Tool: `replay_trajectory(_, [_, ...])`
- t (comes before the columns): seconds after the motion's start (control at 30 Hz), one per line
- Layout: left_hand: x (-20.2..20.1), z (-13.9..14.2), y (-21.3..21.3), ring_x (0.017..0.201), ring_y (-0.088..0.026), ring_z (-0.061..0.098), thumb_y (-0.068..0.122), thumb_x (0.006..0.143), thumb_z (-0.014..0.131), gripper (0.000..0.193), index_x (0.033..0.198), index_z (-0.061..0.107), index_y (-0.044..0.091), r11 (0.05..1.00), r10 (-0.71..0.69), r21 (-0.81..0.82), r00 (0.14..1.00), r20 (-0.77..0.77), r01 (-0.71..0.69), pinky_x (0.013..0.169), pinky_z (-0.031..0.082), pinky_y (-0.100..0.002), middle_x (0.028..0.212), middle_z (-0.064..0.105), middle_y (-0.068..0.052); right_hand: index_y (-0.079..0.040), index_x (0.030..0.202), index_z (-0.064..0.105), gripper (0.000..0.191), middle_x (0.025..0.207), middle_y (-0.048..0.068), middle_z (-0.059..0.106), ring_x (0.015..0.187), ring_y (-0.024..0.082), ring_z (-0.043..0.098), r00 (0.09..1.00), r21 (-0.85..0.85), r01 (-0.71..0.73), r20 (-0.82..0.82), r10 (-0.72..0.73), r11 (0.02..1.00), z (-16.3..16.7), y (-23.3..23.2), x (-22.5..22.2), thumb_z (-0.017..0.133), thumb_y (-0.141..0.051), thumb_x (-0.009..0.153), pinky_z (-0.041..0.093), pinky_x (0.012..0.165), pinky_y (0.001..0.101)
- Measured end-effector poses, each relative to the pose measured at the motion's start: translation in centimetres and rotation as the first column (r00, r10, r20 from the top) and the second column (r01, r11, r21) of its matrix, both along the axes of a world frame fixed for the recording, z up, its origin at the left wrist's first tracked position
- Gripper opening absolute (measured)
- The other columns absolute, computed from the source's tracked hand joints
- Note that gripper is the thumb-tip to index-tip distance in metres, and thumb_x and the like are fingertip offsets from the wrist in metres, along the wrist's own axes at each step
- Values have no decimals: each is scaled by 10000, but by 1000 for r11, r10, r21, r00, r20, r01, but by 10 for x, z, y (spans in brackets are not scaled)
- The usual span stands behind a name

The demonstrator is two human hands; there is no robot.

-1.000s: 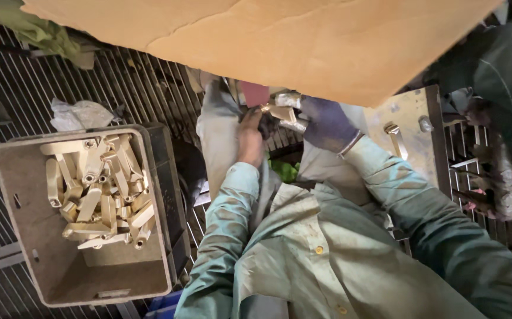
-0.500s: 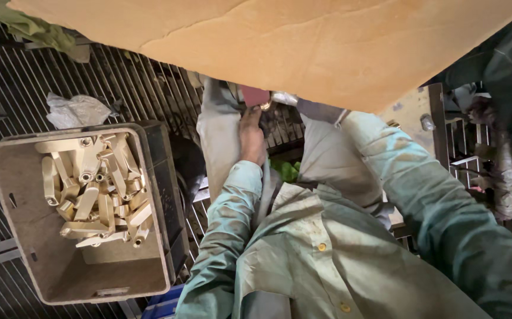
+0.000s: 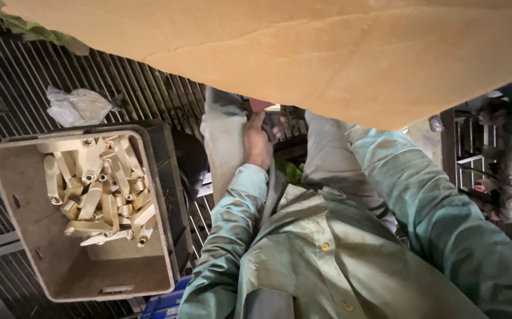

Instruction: The person sits on the floor and repeatedly smooths small brass-colored metal parts against a belt sander. They pick up each part from a nearby bin, press it against the moving belt, and then place it on a table to the right.

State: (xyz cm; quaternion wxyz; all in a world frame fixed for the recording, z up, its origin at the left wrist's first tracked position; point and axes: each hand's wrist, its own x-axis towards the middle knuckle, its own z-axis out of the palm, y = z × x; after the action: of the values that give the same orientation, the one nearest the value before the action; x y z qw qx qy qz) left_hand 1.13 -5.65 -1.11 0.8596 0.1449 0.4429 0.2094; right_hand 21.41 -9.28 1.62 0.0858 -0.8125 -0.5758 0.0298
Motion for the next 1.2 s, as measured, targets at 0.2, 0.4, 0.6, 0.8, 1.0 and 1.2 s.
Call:
replay_trajectory(0.2, [0,2,0,559,-165,523,250,1057,467,260,1077,600,28,1000,18,-5,999,29,-18,508,422,-317,818,688,-143,-97,1400,617,391,1231,223,666,1167,403,615,999,-37,48,-15,-49,998,-25,3,-7,544,-211,1033,483,1012,492])
replay_trajectory(0.4, [-10,17,0,520,-135,499,311,1048,460,324,1020,647,48,996,-84,-19,995,-45,83,466,399,-307,785,686,-96,-101,1439,598,413,1237,228,660,1178,396,614,991,-120,92,-83,-102,989,-47,6,-21,512,-171,1040,483,1019,478])
replay_trajectory(0.6, [-39,50,-26,520,-139,512,308,1063,460,344,983,662,42,931,-127,328,985,-116,159,476,402,-307,767,676,-94,-76,1403,603,358,1233,224,653,1173,384,615,850,-102,65,-515,-109,993,8,-59,-60,549,-152,1057,491,1008,462])
replay_trajectory(0.8, [-59,84,-51,799,-77,537,306,1131,471,342,1099,654,20,680,94,726,970,-225,102,687,467,-249,953,614,-37,-3,1248,567,379,1108,89,670,1039,218,651,386,183,354,-922,35,917,116,-120,-94,765,-129,950,549,895,371])
replay_trajectory(1.0, [-55,124,-74,741,-66,509,290,1109,495,325,1229,651,31,704,8,707,995,-101,66,631,427,-235,943,626,11,-37,1285,530,420,1248,82,645,1220,192,658,136,259,405,-966,222,877,151,-155,-102,750,-56,928,541,1041,377])
replay_trajectory(1.2, [-58,140,-72,741,-64,571,296,1096,497,347,1286,651,50,639,-120,746,983,-141,185,648,490,-233,948,677,-1,20,1314,527,324,1094,96,686,1023,195,681,-252,248,594,-846,470,765,113,-203,-80,661,-96,1043,552,972,403])
